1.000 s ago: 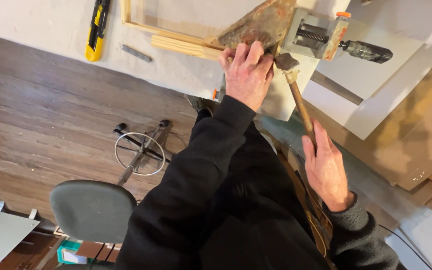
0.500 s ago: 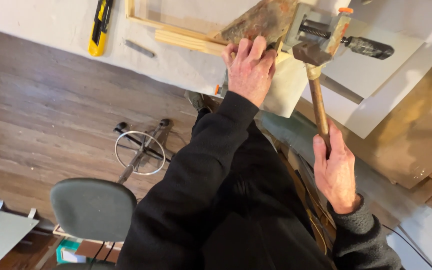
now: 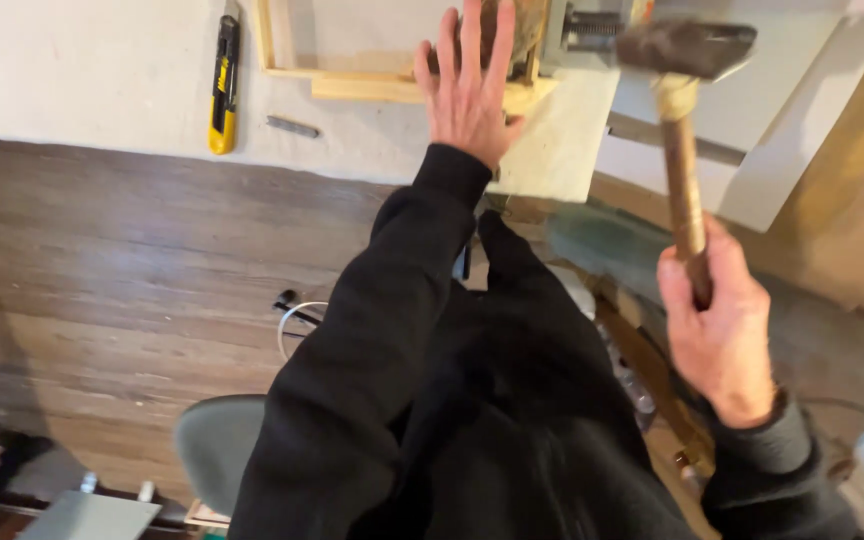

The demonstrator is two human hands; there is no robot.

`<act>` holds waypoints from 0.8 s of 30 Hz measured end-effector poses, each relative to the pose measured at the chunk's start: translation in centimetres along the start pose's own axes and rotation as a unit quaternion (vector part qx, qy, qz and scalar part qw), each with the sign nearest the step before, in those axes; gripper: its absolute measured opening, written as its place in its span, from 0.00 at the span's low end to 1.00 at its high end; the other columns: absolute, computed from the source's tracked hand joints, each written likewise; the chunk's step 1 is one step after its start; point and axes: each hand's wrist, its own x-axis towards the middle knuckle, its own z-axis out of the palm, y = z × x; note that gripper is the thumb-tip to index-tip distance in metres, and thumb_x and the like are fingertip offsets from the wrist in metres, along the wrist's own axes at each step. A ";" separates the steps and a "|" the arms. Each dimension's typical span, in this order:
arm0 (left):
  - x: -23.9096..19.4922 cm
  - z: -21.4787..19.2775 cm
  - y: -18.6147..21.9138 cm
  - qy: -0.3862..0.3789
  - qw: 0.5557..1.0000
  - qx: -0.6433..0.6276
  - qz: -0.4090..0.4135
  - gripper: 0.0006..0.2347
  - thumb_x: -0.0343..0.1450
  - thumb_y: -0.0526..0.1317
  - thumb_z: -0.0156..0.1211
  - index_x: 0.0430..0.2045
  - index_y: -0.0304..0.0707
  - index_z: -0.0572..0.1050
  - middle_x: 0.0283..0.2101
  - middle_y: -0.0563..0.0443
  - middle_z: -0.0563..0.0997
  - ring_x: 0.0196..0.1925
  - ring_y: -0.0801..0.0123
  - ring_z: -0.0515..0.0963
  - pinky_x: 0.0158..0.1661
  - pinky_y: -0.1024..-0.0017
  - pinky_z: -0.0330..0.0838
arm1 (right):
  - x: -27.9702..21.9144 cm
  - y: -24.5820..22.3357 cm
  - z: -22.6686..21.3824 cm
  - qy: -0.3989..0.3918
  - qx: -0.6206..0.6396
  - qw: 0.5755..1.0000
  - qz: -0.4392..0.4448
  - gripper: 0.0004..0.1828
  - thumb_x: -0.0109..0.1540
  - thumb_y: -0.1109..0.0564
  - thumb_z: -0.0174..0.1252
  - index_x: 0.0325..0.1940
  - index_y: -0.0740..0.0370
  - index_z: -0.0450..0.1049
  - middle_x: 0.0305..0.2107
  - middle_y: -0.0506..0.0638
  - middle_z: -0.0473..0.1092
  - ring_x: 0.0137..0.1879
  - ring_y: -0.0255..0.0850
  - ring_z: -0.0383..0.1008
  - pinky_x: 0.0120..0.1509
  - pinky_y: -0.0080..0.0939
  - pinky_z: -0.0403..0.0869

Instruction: Assembling wooden picture frame segments by applying glue, aligning them in a miter vice, and securing them with nails.

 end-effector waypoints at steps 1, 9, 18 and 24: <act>0.0 0.1 0.0 0.005 1.000 -0.016 0.011 0.50 0.58 0.55 0.83 0.72 0.42 0.53 0.73 0.34 0.52 0.72 0.39 0.56 0.66 0.31 0.50 | -0.6 -0.5 -0.4 0.013 0.029 0.999 -0.030 0.22 0.72 0.60 0.54 0.71 0.65 0.64 0.36 0.50 0.70 0.38 0.32 0.66 0.45 0.36 0.71; 0.5 2.5 -2.3 -0.033 0.997 0.050 0.042 0.49 0.51 0.50 0.82 0.67 0.44 0.56 0.66 0.33 0.58 0.68 0.38 0.59 0.63 0.31 0.55 | -6.0 4.4 4.6 -0.017 -0.023 0.994 0.103 0.12 0.73 0.55 0.51 0.56 0.65 0.71 0.24 0.56 0.69 0.27 0.42 0.68 0.34 0.43 0.68; 0.4 1.0 -1.7 -0.019 0.999 0.023 0.042 0.55 0.50 0.47 0.82 0.71 0.46 0.49 0.70 0.36 0.56 0.71 0.41 0.57 0.63 0.32 0.54 | -2.6 1.0 5.9 0.017 -0.036 0.999 0.012 0.14 0.73 0.54 0.51 0.59 0.64 0.69 0.28 0.62 0.71 0.33 0.53 0.73 0.39 0.50 0.72; 0.5 0.0 -1.0 -0.037 0.999 0.025 0.016 0.55 0.50 0.47 0.82 0.71 0.47 0.48 0.70 0.36 0.57 0.72 0.40 0.57 0.65 0.32 0.54 | 1.1 2.8 7.1 -0.068 -0.124 0.984 0.110 0.14 0.75 0.50 0.50 0.50 0.65 0.67 0.26 0.66 0.72 0.32 0.63 0.75 0.34 0.59 0.71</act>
